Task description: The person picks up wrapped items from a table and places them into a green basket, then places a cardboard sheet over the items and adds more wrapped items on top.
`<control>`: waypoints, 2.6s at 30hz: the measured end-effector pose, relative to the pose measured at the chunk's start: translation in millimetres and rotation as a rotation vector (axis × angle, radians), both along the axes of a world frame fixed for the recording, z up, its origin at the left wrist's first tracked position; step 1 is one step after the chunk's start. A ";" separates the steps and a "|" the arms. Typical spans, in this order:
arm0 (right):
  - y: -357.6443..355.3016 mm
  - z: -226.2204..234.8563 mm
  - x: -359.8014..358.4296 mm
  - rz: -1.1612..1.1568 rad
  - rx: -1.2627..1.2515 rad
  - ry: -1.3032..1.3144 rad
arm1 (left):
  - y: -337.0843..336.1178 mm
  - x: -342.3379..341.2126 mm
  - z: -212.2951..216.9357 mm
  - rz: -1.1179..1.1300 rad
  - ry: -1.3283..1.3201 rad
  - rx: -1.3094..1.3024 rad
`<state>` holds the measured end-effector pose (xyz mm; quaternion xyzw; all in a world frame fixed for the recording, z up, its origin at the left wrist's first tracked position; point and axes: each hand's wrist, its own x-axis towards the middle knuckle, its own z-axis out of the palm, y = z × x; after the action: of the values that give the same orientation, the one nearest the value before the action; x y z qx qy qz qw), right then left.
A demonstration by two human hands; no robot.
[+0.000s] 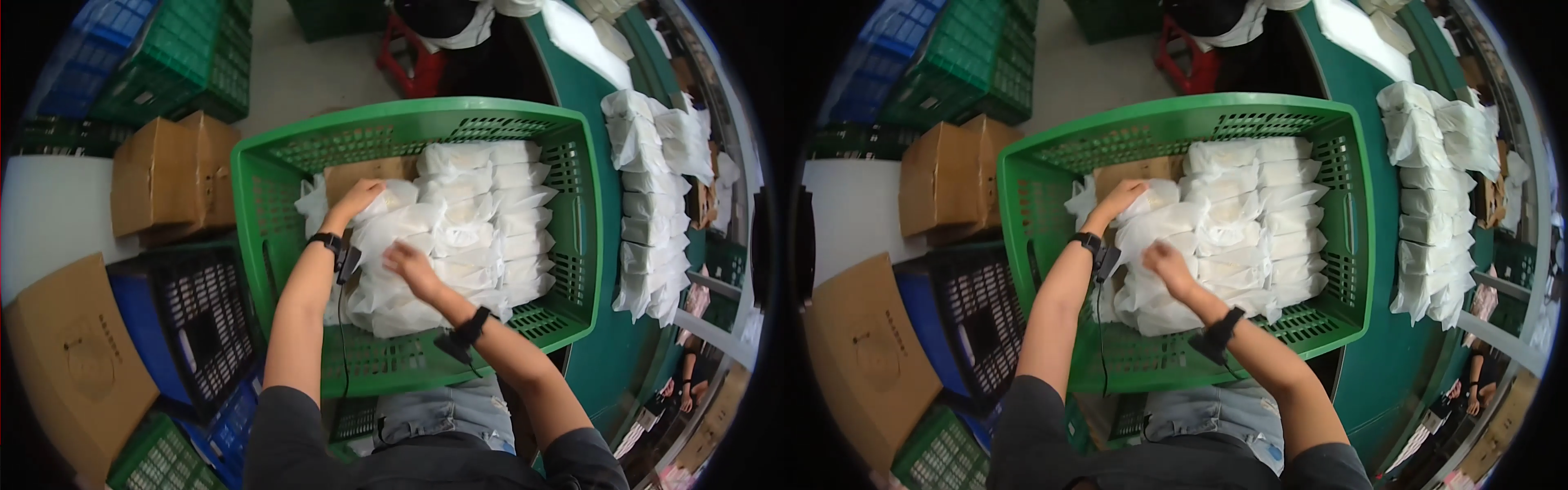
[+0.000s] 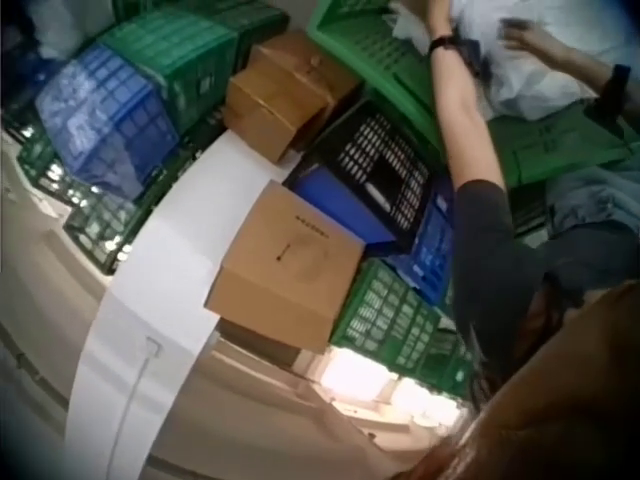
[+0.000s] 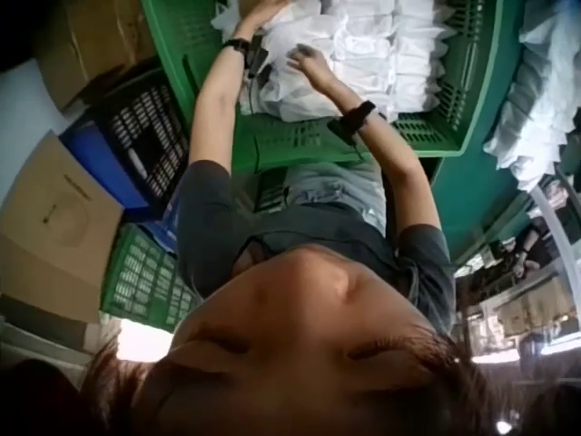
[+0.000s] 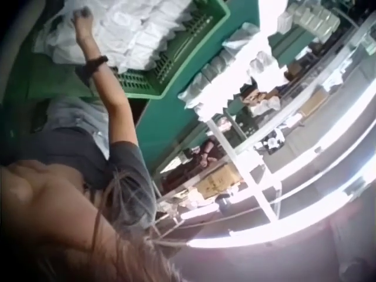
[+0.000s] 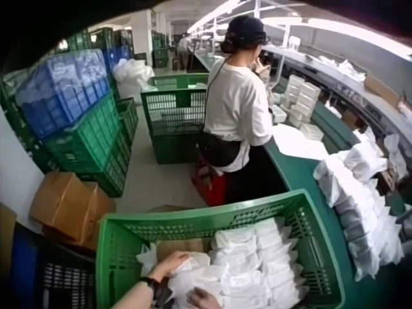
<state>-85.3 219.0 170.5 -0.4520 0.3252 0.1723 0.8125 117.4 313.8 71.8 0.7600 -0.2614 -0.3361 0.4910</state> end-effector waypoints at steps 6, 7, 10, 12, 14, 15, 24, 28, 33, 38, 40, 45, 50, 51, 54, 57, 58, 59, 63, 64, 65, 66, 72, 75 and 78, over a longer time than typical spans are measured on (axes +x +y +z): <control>-77.2 140.0 -68.4 0.224 0.109 -0.070 | -14.6 0.1 -12.3 0.049 0.112 -0.039; -96.8 157.0 -86.4 0.154 0.068 -0.053 | -27.8 -0.4 -10.0 0.071 0.074 -0.016; -154.0 186.2 -135.8 0.029 -0.135 -0.034 | -37.4 1.8 -9.3 0.061 0.084 0.071; -195.1 209.7 -168.2 -0.062 -0.336 0.007 | -41.5 -12.7 -11.3 0.170 -0.004 -0.021; -246.3 234.9 -202.7 0.043 -0.834 0.087 | -58.1 -32.3 -0.1 0.385 -0.371 0.033; -270.9 246.4 -207.6 0.020 -1.010 0.041 | -50.1 -37.2 7.2 0.697 -0.219 0.022; -601.5 273.6 -159.2 0.045 -2.196 0.068 | -37.2 -43.0 0.7 0.490 -0.075 0.462; -687.1 258.1 -114.3 0.165 -2.474 0.193 | -33.6 -93.0 1.6 0.570 -0.411 0.606; -684.1 219.1 -89.5 0.220 -2.249 -0.125 | 4.6 -113.9 16.7 0.546 -0.346 0.445; -689.1 241.3 -99.9 0.272 -2.306 -0.027 | -19.1 -78.2 10.2 0.848 -0.282 0.258; -688.7 243.6 -89.2 0.344 -2.304 0.006 | 0.5 -60.2 -0.7 0.791 -0.314 0.328; -696.4 239.3 -119.6 0.531 -2.403 -0.167 | -51.4 -70.9 -16.2 0.729 -0.225 0.439; -569.6 272.4 -115.0 0.192 -2.123 -0.295 | -59.4 -93.9 -6.3 0.956 -0.593 0.684; -534.9 291.8 -111.7 0.146 -1.918 -0.317 | -76.8 -95.0 2.5 0.935 -0.723 0.643; -452.1 286.9 -72.0 0.288 -1.618 -0.502 | -82.5 -94.7 19.1 0.935 -0.712 0.708; -314.4 252.1 22.1 0.592 -1.431 -0.741 | -70.1 -100.2 20.6 0.949 -0.690 0.699; -279.8 226.3 48.7 0.638 -1.351 -0.880 | -71.4 -100.6 20.7 0.938 -0.670 0.681; -245.7 203.0 71.7 0.677 -1.323 -0.904 | -74.2 -101.3 20.8 0.937 -0.668 0.686; -146.5 95.4 118.7 0.706 -1.438 -1.093 | -70.7 -103.6 12.0 0.912 -0.646 0.634; -132.7 76.3 124.0 0.783 -1.526 -1.080 | -70.1 -104.9 9.1 0.929 -0.640 0.612; -118.9 55.6 127.3 0.868 -1.600 -1.069 | -65.6 -109.5 5.5 0.950 -0.628 0.602; -117.1 36.9 130.1 0.879 -1.595 -1.061 | -70.2 -111.2 8.9 0.947 -0.616 0.606; -117.8 -23.6 135.5 0.928 -1.696 -1.055 | -72.9 -103.6 35.0 1.037 -0.541 0.453; -106.4 -34.3 124.9 0.905 -1.691 -0.977 | -62.8 -102.2 39.4 0.936 -0.598 0.515; -102.0 -25.6 104.1 0.805 -1.732 -0.864 | -65.4 -97.5 37.6 0.761 -0.638 0.616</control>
<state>18.8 117.1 144.9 -0.9771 -0.1548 -0.0378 0.1408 20.0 248.4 109.4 0.9719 0.0047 0.0488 0.2304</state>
